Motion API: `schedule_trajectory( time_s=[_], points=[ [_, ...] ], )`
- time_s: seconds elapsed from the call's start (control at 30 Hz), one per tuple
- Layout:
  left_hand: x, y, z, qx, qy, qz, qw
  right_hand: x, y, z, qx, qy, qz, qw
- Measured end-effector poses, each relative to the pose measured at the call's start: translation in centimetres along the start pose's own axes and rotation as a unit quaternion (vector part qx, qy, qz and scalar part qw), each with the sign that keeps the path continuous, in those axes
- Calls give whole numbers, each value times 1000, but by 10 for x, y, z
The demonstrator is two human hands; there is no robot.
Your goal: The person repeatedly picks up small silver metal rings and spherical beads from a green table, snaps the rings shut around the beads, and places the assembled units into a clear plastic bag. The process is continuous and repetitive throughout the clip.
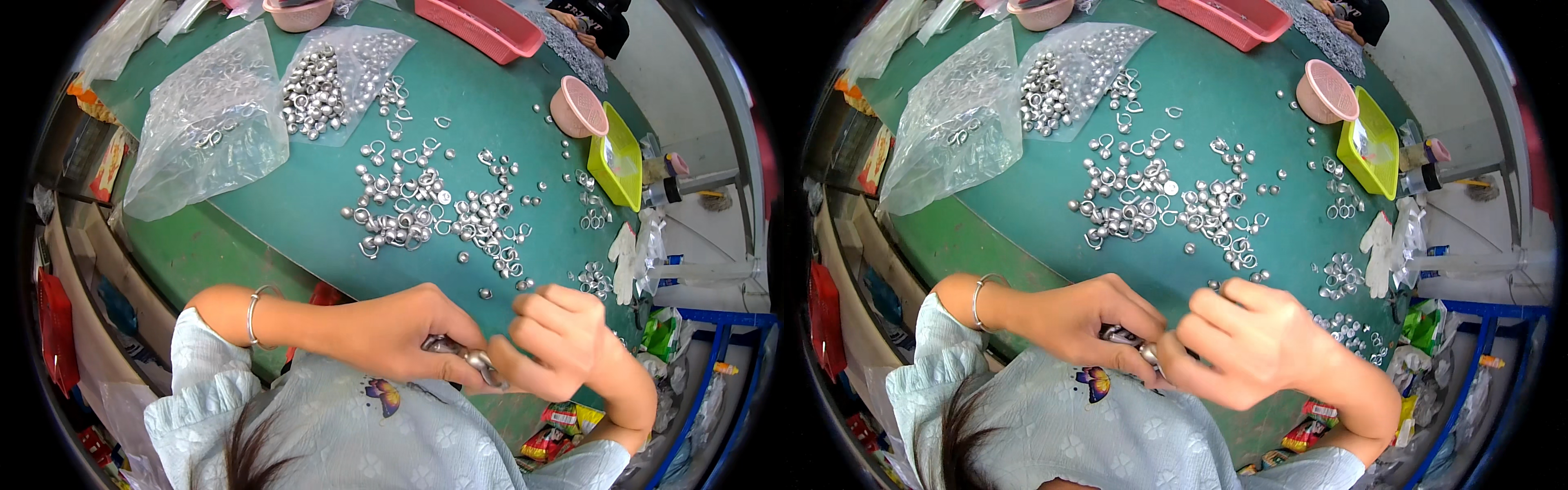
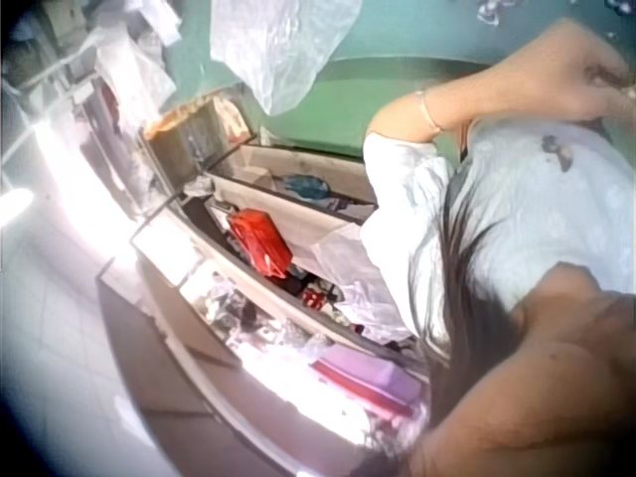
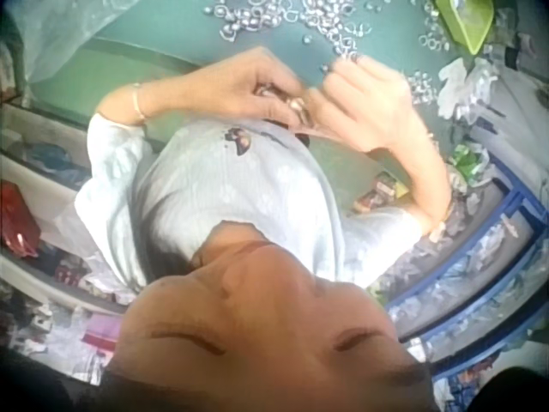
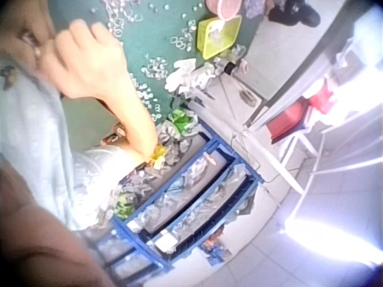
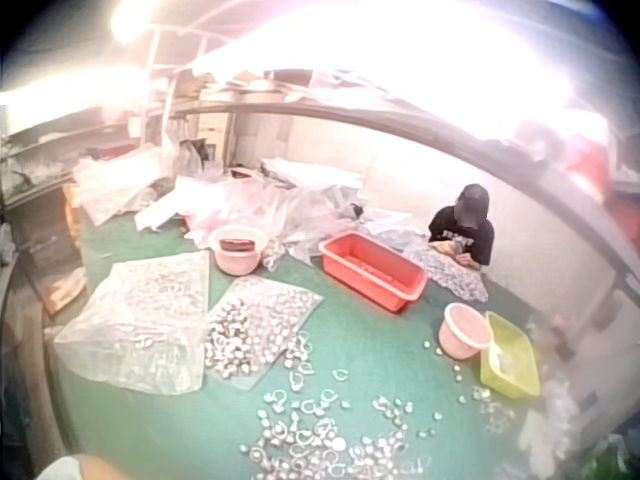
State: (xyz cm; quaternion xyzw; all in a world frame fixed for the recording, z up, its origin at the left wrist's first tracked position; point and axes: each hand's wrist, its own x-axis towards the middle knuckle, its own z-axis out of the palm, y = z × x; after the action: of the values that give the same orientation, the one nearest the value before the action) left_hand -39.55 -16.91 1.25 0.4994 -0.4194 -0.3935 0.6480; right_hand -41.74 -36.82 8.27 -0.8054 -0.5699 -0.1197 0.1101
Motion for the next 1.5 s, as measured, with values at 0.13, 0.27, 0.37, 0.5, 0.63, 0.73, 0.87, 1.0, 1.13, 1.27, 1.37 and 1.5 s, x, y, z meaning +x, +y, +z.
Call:
schedule_trajectory(
  time_s=[0.13,0.27,0.37,0.5,0.63,0.73,0.87,1.0,1.13,1.27,1.37,1.5],
  points=[
    [4,3,0,1,3,-15,1000,2,13,2,-70,25,-90,993],
    [5,-7,3,97,41,111,988,3,14,3,-106,26,-118,987],
    [7,-14,5,103,24,191,976,12,15,1,-117,55,-238,963],
    [15,-18,13,24,15,209,977,11,12,-7,-136,75,-227,961],
    [14,-18,9,27,18,165,986,5,14,3,-66,102,-121,985],
    [13,-22,13,-2,27,167,986,-2,17,17,33,136,-85,987],
    [13,-28,21,-126,29,76,989,-15,15,40,137,176,-13,975],
    [15,-38,27,-164,65,93,980,-17,10,47,141,173,31,974],
    [15,-46,24,-124,73,95,985,-17,9,37,79,95,20,992],
    [12,-44,19,-169,-22,40,984,-19,4,24,30,63,-58,996],
    [13,-38,19,-7,33,110,993,-22,2,23,-14,83,-28,996],
    [9,-27,28,68,139,138,978,-31,-11,21,26,90,52,994]
  ],
)
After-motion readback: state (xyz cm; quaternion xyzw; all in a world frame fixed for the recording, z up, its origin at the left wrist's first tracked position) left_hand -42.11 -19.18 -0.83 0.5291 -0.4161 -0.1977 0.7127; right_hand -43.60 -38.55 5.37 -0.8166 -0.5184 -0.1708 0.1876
